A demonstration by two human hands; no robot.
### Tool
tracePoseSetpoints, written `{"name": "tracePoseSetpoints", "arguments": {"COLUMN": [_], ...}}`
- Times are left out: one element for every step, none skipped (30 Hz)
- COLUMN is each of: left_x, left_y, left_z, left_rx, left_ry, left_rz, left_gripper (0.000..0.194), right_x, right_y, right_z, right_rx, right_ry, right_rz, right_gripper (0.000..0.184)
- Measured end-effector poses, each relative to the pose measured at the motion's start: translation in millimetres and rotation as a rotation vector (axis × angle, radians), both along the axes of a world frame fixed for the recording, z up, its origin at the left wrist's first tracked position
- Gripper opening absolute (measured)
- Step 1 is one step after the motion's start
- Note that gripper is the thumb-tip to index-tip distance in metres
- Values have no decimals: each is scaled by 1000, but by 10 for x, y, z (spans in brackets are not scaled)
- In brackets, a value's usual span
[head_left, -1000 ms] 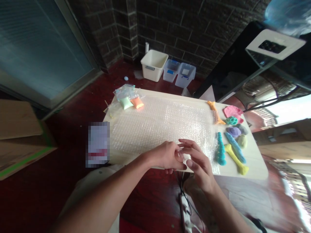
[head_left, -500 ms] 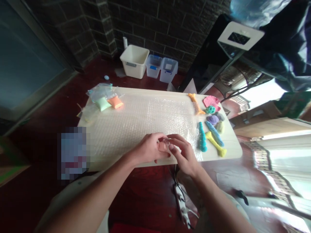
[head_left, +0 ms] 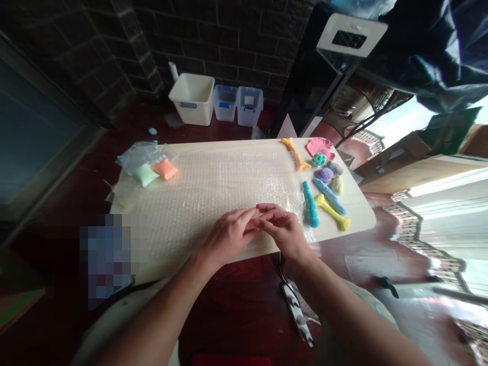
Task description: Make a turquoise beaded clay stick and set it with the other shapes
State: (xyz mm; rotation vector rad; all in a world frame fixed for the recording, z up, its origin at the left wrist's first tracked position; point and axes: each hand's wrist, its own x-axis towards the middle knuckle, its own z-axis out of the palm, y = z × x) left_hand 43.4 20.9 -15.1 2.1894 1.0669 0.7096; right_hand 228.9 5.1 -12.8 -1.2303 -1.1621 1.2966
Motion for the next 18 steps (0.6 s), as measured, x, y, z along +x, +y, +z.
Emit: {"name": "tracePoseSetpoints", "arguments": {"left_x": [12, 23, 33, 40, 43, 41, 33, 21, 5, -15, -35, -56, -76, -94, -109, -120, -127, -131], "left_y": [-8, -15, -21, -25, -26, -24, -19, -13, -5, 3, 11, 18, 24, 29, 34, 38, 42, 46], "left_z": [-8, -12, -9, -1, 14, 32, 54, 78, 103, 128, 153, 177, 199, 218, 231, 238, 239, 235], "left_rx": [4, -6, -27, -55, -87, -124, -162, -199, -236, -271, -305, -343, -384, -426, -466, -498, -519, -525], "left_ry": [3, 3, -3, -15, -33, -51, -68, -82, -89, -90, -94, -100, -113, -126, -138, -148, -153, -153], "left_rz": [11, 22, 28, 23, 16, 6, -3, -8, -4, 3, 2, -12, -30, -52, -75, -91, -95, -92], "left_gripper": [26, 29, 31, 31, 30, 29, 27, 26, 23, 22, 24, 28, 33, 37, 39, 39, 39, 37], "right_x": [-13, -25, -35, -43, -47, -49, -48, -44, -38, -30, -22, -13, -4, 3, 9, 12, 13, 10], "right_y": [3, 4, 3, -1, -7, -16, -26, -38, -50, -63, -76, -87, -98, -108, -117, -126, -135, -144], "right_z": [-17, -33, -44, -49, -46, -33, -10, 21, 59, 101, 143, 181, 214, 239, 256, 266, 271, 271], "right_rx": [-53, -95, -122, -134, -130, -109, -72, -19, 48, 122, 198, 273, 345, 408, 458, 493, 513, 517], "right_ry": [65, 117, 154, 173, 173, 153, 110, 44, -36, -125, -216, -303, -381, -449, -506, -551, -581, -598], "right_rz": [-12, -15, -11, 2, 18, 32, 52, 77, 111, 150, 192, 231, 263, 292, 321, 351, 375, 390], "right_gripper": [19, 20, 20, 20, 18, 16, 14, 12, 13, 14, 17, 20, 21, 23, 25, 27, 29, 30]}}
